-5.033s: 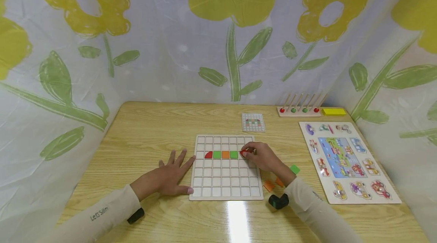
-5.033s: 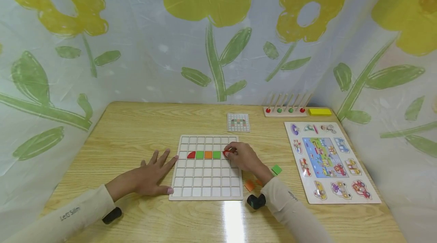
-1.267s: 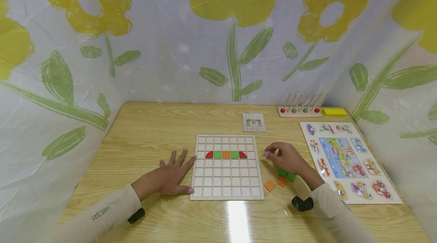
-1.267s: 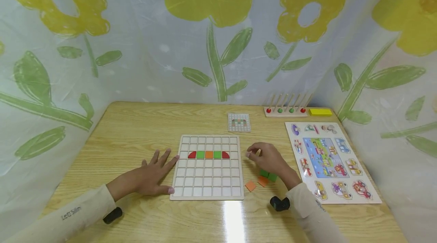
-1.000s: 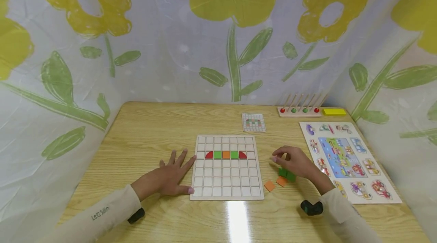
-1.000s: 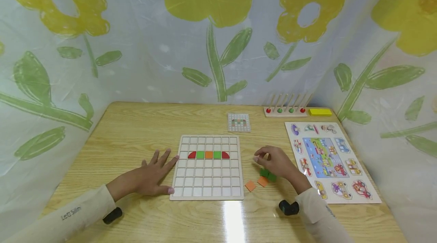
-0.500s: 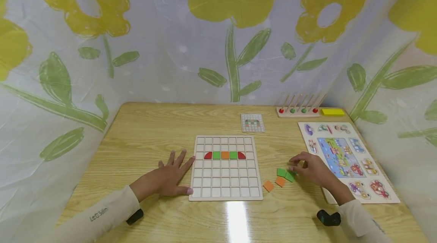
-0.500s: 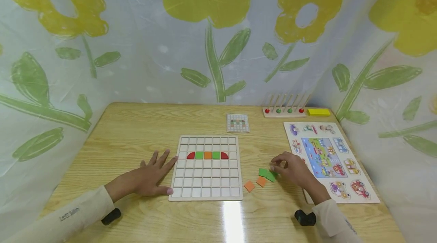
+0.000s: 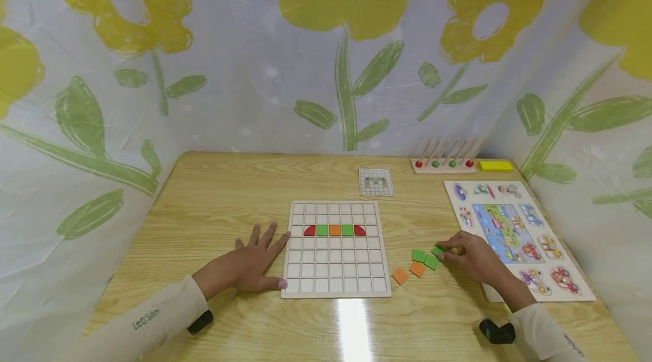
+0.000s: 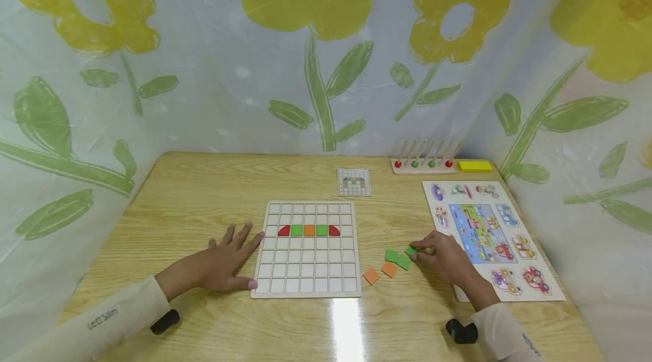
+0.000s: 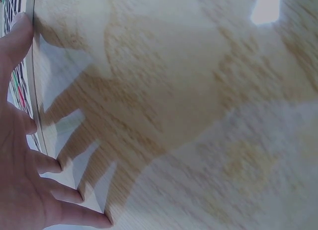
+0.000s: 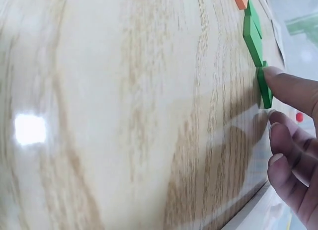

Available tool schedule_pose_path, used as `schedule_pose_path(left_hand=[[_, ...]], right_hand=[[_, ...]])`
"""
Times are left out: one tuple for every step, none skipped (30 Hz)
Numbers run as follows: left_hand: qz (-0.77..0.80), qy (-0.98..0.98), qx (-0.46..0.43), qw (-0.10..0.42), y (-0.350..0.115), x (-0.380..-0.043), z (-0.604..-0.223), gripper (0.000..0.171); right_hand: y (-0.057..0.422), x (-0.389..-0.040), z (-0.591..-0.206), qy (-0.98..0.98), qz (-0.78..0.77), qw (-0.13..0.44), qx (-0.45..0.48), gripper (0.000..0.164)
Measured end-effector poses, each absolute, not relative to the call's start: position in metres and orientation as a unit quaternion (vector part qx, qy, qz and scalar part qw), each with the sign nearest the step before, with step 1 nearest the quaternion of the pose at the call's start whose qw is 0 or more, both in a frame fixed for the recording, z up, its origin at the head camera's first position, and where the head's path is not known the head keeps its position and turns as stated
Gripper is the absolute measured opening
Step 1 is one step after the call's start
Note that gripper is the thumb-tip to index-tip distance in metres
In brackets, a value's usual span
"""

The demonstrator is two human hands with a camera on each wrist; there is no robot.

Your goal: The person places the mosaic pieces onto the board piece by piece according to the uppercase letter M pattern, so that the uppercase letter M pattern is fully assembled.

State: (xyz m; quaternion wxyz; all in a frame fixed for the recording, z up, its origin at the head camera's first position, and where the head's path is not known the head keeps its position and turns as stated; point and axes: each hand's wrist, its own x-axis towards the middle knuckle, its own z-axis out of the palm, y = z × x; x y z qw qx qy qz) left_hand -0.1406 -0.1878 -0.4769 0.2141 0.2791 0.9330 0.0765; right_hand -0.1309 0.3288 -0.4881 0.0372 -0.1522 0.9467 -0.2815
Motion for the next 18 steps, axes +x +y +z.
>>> schedule_pose_path(left_hand=[[0.077, 0.933, 0.279, 0.214, -0.1881, -0.1407, -0.4774, 0.105], [0.077, 0.933, 0.279, 0.214, -0.1883, -0.1407, -0.4777, 0.105], [0.078, 0.933, 0.280, 0.214, -0.1885, -0.1408, -0.4780, 0.105], [0.079, 0.933, 0.280, 0.214, -0.1886, -0.1409, -0.4781, 0.105], [0.080, 0.932, 0.280, 0.214, -0.1887, -0.1407, -0.4783, 0.106], [0.080, 0.932, 0.280, 0.214, -0.1887, -0.1406, -0.4783, 0.106], [0.080, 0.933, 0.280, 0.214, -0.1888, -0.1404, -0.4782, 0.106], [0.081, 0.933, 0.279, 0.214, -0.1888, -0.1404, -0.4780, 0.106], [0.081, 0.933, 0.279, 0.214, -0.1888, -0.1404, -0.4780, 0.106], [0.081, 0.933, 0.279, 0.214, -0.1888, -0.1403, -0.4781, 0.106], [0.080, 0.933, 0.278, 0.214, -0.1889, -0.1403, -0.4780, 0.106], [0.080, 0.933, 0.279, 0.213, -0.1889, -0.1402, -0.4780, 0.106], [0.079, 0.933, 0.279, 0.213, -0.1889, -0.1402, -0.4780, 0.106], [0.078, 0.933, 0.280, 0.213, -0.1889, -0.1402, -0.4781, 0.106], [0.078, 0.933, 0.281, 0.212, -0.1889, -0.1401, -0.4782, 0.106], [0.077, 0.933, 0.282, 0.212, -0.1888, -0.1401, -0.4781, 0.106], [0.077, 0.932, 0.282, 0.212, -0.1886, -0.1401, -0.4779, 0.106], [0.077, 0.932, 0.283, 0.212, -0.1884, -0.1401, -0.4777, 0.105]], right_hand=[[0.3287, -0.1306, -0.4885, 0.946, -0.283, 0.037, -0.152, 0.026], [0.3286, -0.1305, -0.4889, 0.946, -0.283, 0.035, -0.152, 0.026], [0.3285, -0.1303, -0.4891, 0.947, -0.282, 0.034, -0.152, 0.026], [0.3283, -0.1303, -0.4893, 0.947, -0.282, 0.033, -0.152, 0.026], [0.3282, -0.1305, -0.4897, 0.947, -0.281, 0.033, -0.151, 0.026], [0.3281, -0.1307, -0.4902, 0.947, -0.281, 0.033, -0.150, 0.026], [0.3282, -0.1309, -0.4906, 0.947, -0.280, 0.034, -0.151, 0.027], [0.3285, -0.1312, -0.4911, 0.948, -0.278, 0.036, -0.150, 0.027], [0.3284, -0.1314, -0.4911, 0.948, -0.278, 0.038, -0.149, 0.027], [0.3283, -0.1316, -0.4910, 0.949, -0.276, 0.039, -0.149, 0.027], [0.3282, -0.1319, -0.4910, 0.949, -0.274, 0.040, -0.148, 0.026], [0.3280, -0.1322, -0.4910, 0.950, -0.273, 0.040, -0.149, 0.025], [0.3277, -0.1323, -0.4909, 0.950, -0.273, 0.041, -0.149, 0.024], [0.3273, -0.1325, -0.4908, 0.950, -0.272, 0.044, -0.148, 0.023], [0.3267, -0.1326, -0.4907, 0.949, -0.274, 0.046, -0.148, 0.022], [0.3263, -0.1329, -0.4909, 0.949, -0.275, 0.049, -0.145, 0.020], [0.3259, -0.1334, -0.4913, 0.949, -0.276, 0.052, -0.143, 0.019], [0.3254, -0.1339, -0.4912, 0.949, -0.278, 0.056, -0.141, 0.018]])
